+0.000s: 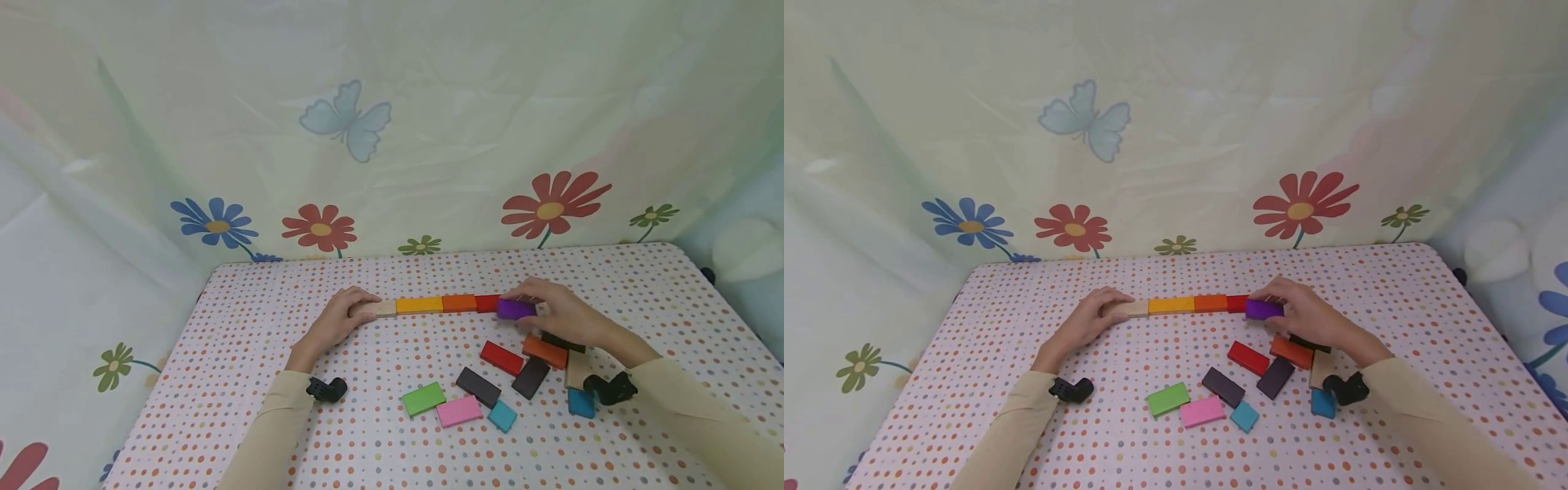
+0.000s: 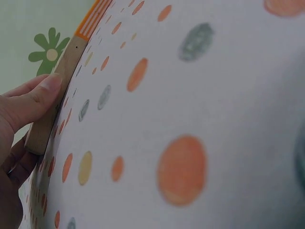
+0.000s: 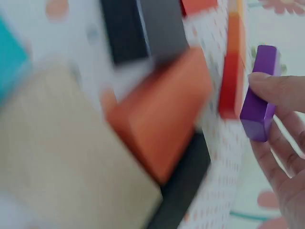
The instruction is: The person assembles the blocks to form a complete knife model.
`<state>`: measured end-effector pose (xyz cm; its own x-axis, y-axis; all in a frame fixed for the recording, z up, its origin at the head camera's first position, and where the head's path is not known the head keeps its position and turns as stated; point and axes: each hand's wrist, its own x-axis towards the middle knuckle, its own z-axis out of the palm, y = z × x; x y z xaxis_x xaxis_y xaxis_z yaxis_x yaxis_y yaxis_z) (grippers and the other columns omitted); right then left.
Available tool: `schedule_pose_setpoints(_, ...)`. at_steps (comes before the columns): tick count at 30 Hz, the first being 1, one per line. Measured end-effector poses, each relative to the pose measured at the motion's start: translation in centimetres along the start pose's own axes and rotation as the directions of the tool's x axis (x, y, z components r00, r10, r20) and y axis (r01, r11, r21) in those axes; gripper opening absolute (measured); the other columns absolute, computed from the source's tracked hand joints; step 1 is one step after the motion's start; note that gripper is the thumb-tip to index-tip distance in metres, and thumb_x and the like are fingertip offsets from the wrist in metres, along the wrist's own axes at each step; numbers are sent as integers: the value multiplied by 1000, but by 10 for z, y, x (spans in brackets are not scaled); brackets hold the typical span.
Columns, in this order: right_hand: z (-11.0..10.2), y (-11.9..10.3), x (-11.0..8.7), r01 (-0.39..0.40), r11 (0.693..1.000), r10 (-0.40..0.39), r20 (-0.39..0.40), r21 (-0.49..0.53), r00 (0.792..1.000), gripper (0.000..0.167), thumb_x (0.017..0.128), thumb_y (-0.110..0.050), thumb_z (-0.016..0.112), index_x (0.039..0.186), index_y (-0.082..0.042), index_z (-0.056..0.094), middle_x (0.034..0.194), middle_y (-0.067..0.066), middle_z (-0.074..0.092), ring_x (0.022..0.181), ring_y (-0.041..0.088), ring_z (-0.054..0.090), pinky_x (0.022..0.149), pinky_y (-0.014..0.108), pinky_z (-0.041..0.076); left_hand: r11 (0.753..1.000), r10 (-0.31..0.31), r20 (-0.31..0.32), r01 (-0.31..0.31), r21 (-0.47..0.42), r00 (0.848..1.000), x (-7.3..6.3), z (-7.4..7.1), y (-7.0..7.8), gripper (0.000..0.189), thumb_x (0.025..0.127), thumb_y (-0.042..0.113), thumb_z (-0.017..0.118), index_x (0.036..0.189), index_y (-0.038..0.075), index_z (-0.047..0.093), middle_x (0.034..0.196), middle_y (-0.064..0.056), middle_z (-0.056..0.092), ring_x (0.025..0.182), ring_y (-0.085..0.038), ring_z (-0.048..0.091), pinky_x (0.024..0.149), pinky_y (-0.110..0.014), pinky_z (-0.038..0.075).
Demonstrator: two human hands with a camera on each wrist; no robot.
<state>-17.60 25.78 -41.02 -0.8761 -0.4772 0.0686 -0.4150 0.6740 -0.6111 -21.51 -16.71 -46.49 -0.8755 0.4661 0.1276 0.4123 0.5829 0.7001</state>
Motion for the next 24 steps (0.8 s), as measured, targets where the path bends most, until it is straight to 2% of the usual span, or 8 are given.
schedule_pose_setpoints(4, -17, 13, -2, 8, 999, -9, -25, -35, 1000, 46, 85, 6, 82, 129, 4, 68, 120, 19, 66, 111, 41, 64, 91, 55, 58, 1000, -2, -5, 2, -4, 1000, 0, 0, 0, 31, 99, 15, 73, 129, 11, 73, 128, -8, 68, 117, -28, 58, 102, -46, 46)
schedule_pose_setpoints(8, -25, 28, -4, -23, 997, 22, -16, -69, 1000, 48, 85, 6, 81, 131, 5, 66, 121, 22, 64, 112, 44, 62, 92, 59, 56, 1000, -6, -10, 6, -12, 1000, -1, 1, -1, 31, 98, 15, 74, 129, 11, 73, 128, -8, 68, 116, -28, 59, 102, -46, 46)
schedule_pose_setpoints(15, -22, 48, -1, -63, 994, 65, 11, -87, 998, 46, 85, 9, 80, 129, 8, 65, 121, 26, 62, 111, 46, 61, 93, 59, 55, 1000, -22, 2, 22, -21, 1000, -4, 4, -3, 31, 98, 15, 74, 129, 12, 73, 130, -7, 68, 118, -27, 59, 104, -47, 46)
schedule_pose_setpoints(24, -18, 49, 13, -99, 990, 105, 58, -95, 993, 44, 83, 12, 80, 125, 8, 67, 114, 25, 63, 107, 50, 62, 91, 62, 56, 1000, -3, -8, 3, -17, 1000, -1, 1, -3, 31, 98, 15, 74, 129, 13, 73, 130, -7, 68, 118, -27, 58, 103, -47, 45)
